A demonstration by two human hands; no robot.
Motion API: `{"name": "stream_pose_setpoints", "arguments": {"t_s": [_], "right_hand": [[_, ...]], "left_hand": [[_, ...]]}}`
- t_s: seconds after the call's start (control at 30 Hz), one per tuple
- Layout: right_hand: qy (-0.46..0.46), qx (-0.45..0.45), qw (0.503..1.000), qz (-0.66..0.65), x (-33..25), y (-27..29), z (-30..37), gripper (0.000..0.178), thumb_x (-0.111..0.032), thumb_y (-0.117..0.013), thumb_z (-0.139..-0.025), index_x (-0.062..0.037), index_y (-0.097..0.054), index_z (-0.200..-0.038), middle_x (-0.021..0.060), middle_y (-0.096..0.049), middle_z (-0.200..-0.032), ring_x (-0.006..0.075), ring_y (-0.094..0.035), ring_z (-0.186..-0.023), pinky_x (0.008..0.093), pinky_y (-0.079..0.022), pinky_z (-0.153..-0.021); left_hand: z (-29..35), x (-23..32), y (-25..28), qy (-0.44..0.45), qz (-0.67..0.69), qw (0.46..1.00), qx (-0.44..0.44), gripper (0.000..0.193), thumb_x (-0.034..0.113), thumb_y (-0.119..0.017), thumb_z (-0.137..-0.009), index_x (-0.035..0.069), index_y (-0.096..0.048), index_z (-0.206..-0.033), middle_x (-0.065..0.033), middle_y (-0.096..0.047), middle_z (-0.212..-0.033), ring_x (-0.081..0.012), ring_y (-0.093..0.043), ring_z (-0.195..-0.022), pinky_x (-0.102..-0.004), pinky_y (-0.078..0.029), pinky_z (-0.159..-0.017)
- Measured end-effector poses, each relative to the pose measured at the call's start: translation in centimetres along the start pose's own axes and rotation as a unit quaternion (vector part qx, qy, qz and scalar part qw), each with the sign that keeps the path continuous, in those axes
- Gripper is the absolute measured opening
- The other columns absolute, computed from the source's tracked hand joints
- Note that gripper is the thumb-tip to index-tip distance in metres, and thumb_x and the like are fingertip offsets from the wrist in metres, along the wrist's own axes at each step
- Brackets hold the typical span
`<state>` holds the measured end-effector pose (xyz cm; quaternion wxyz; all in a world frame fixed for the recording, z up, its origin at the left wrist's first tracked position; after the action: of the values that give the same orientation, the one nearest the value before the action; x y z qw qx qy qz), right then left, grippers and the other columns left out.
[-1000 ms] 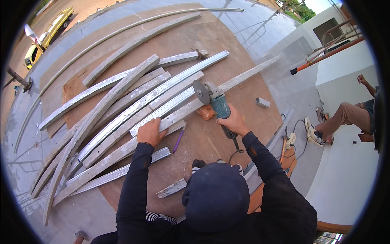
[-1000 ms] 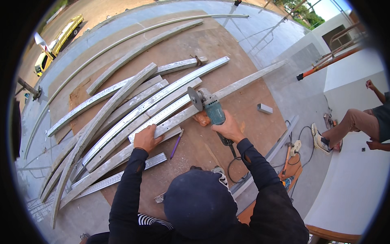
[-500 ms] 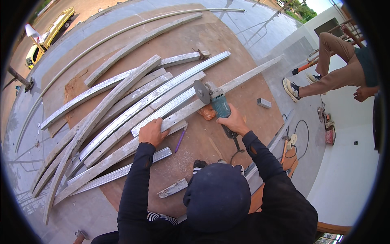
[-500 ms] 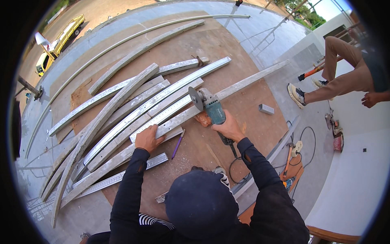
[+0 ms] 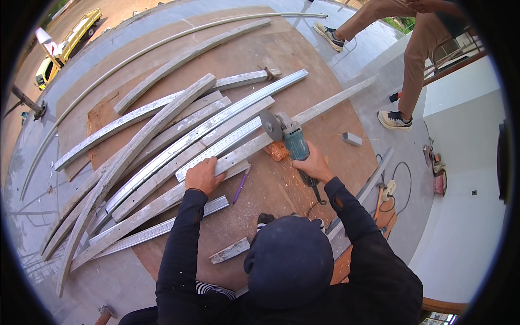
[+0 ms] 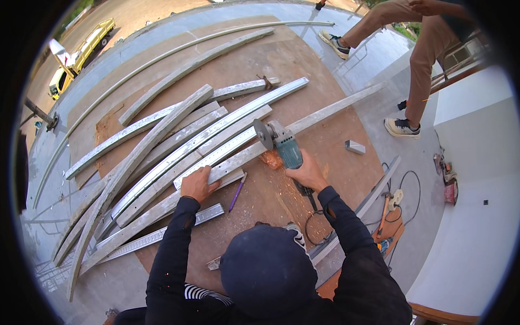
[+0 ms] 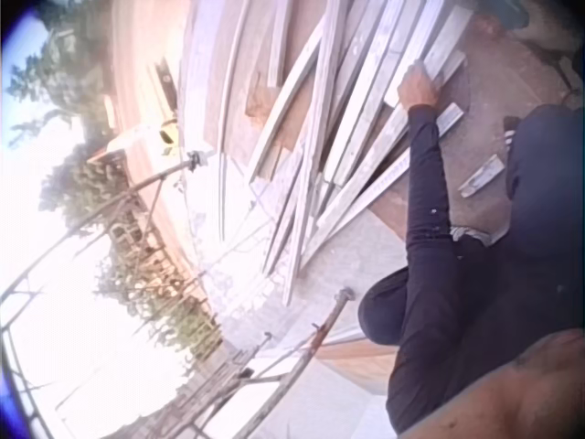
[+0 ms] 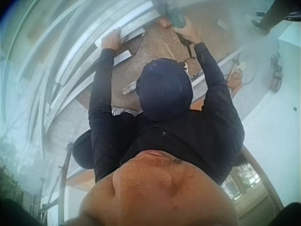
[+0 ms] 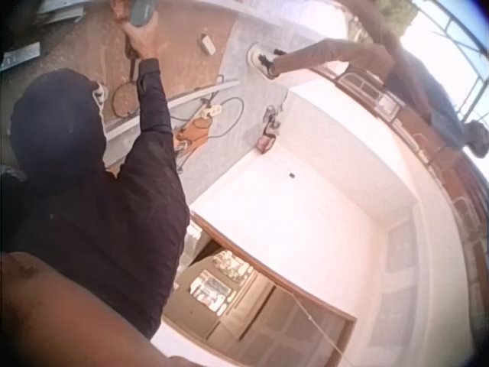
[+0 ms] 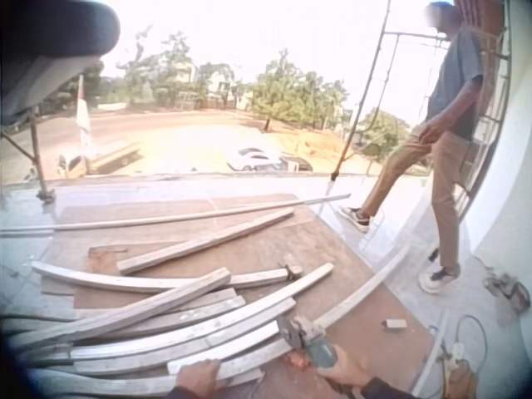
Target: The person measures and marks metal profiles with a pen, then uses a handheld angle grinder to cut the metal pieces while they are placed on a wooden board on the balcony floor.
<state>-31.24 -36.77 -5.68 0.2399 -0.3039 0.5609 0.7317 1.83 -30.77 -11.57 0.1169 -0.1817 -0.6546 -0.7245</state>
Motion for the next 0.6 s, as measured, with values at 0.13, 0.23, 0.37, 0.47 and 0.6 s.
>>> {"name": "stream_pose_setpoints", "arguments": {"t_s": [0.13, 0.23, 0.37, 0.47, 0.6], "right_hand": [[-0.002, 0.006, 1.0, 0.008, 0.6, 0.1, 0.4, 0.067, -0.024, -0.076, -0.065, 0.0034, -0.053, -0.121, 0.0162, -0.064, -0.101, 0.0248, -0.063, -0.093, 0.0351, -0.049, -0.084], [0.001, 0.005, 1.0, 0.003, 0.4, 0.1, 0.9, 0.068, -0.024, -0.076, -0.065, 0.0037, -0.053, -0.122, 0.0166, -0.064, -0.101, 0.0251, -0.062, -0.094, 0.0351, -0.048, -0.085], [0.003, 0.007, 1.0, 0.008, 1.0, 0.5, 1.6, 0.07, -0.025, -0.076, -0.064, 0.0041, -0.052, -0.124, 0.0172, -0.064, -0.102, 0.0253, -0.062, -0.094, 0.0352, -0.048, -0.085], [0.008, 0.012, 1.0, 0.011, 1.0, 0.6, 2.2, 0.072, -0.026, -0.076, -0.064, 0.0041, -0.051, -0.125, 0.0174, -0.063, -0.102, 0.0254, -0.062, -0.094, 0.0352, -0.048, -0.085], [-0.001, -0.007, 1.0, 0.013, 0.8, 1.0, 3.1, 0.073, -0.026, -0.076, -0.064, 0.0039, -0.05, -0.126, 0.0176, -0.063, -0.102, 0.0261, -0.061, -0.094, 0.0352, -0.048, -0.086]], "left_hand": [[0.0, 0.1, 0.1, 0.0, 0.001, 1.0, -0.004, 0.042, 0.047, -0.068, -0.083, 0.008, -0.057, -0.095, -0.012, -0.066, -0.089, -0.0313, -0.067, -0.084, -0.0445, -0.052, -0.067], [0.0, -0.1, 0.1, 0.001, 0.0, 1.0, -0.004, 0.042, 0.047, -0.068, -0.083, 0.008, -0.057, -0.095, -0.0122, -0.066, -0.088, -0.0316, -0.067, -0.084, -0.0444, -0.052, -0.068], [-0.1, -0.1, -0.1, 0.001, 0.001, 1.0, -0.003, 0.042, 0.047, -0.068, -0.082, 0.008, -0.057, -0.094, -0.0126, -0.066, -0.088, -0.0318, -0.067, -0.083, -0.0443, -0.052, -0.068], [-0.1, -0.1, -0.1, 0.0, 0.0, 1.0, -0.001, 0.042, 0.047, -0.068, -0.082, 0.008, -0.057, -0.094, -0.0127, -0.067, -0.088, -0.0318, -0.067, -0.083, -0.0441, -0.052, -0.068], [-0.1, 0.0, 0.0, 0.001, 0.0, 1.0, -0.003, 0.042, 0.047, -0.068, -0.082, 0.008, -0.057, -0.094, -0.0127, -0.067, -0.088, -0.0317, -0.067, -0.082, -0.0439, -0.053, -0.067]]}}
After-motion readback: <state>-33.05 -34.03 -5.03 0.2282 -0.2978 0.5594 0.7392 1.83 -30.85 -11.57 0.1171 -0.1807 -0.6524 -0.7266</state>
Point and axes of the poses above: each hand's wrist, its own z-axis away from the middle knuckle, its own y-axis out of the back of the hand, x = y × z, the point moved 5 cm from there along -z, towards the middle knuckle
